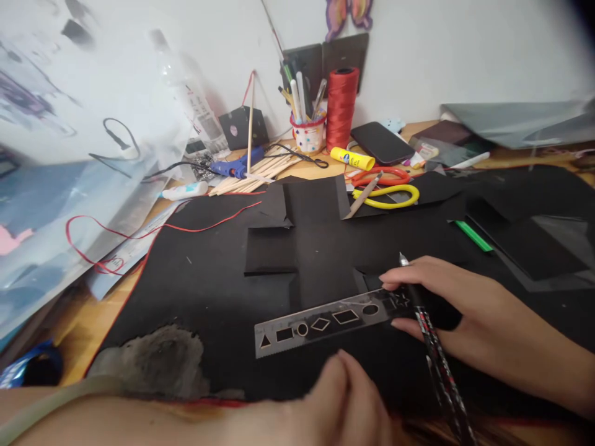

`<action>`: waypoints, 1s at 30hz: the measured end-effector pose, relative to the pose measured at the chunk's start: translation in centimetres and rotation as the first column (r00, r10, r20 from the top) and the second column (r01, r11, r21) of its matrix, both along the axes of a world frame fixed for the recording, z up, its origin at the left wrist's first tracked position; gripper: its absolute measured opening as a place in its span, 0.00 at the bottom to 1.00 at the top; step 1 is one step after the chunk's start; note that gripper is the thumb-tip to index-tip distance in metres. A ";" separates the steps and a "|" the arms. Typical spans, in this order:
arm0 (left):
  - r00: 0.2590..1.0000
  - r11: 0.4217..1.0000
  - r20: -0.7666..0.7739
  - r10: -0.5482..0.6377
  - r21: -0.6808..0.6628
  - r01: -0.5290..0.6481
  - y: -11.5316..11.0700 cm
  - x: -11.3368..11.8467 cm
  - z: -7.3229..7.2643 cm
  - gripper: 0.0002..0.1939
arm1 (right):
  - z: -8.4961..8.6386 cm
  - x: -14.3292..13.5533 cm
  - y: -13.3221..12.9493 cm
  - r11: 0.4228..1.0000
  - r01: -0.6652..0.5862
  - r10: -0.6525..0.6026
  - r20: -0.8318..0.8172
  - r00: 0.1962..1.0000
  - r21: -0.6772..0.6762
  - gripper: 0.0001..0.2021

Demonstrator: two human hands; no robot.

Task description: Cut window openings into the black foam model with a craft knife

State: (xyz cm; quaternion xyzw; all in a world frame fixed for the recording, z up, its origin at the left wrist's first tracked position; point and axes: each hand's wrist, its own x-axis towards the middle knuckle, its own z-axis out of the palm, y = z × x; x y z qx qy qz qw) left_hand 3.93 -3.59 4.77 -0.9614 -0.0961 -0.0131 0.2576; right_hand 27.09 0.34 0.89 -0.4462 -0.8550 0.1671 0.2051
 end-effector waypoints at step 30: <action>0.579 -0.023 0.027 0.815 -0.997 0.079 3.3 -5.4 -1.6 0.06 | 1.9 -3.2 -0.4 0.967 0.092 -0.125 -0.129 0.984 -0.239 0.04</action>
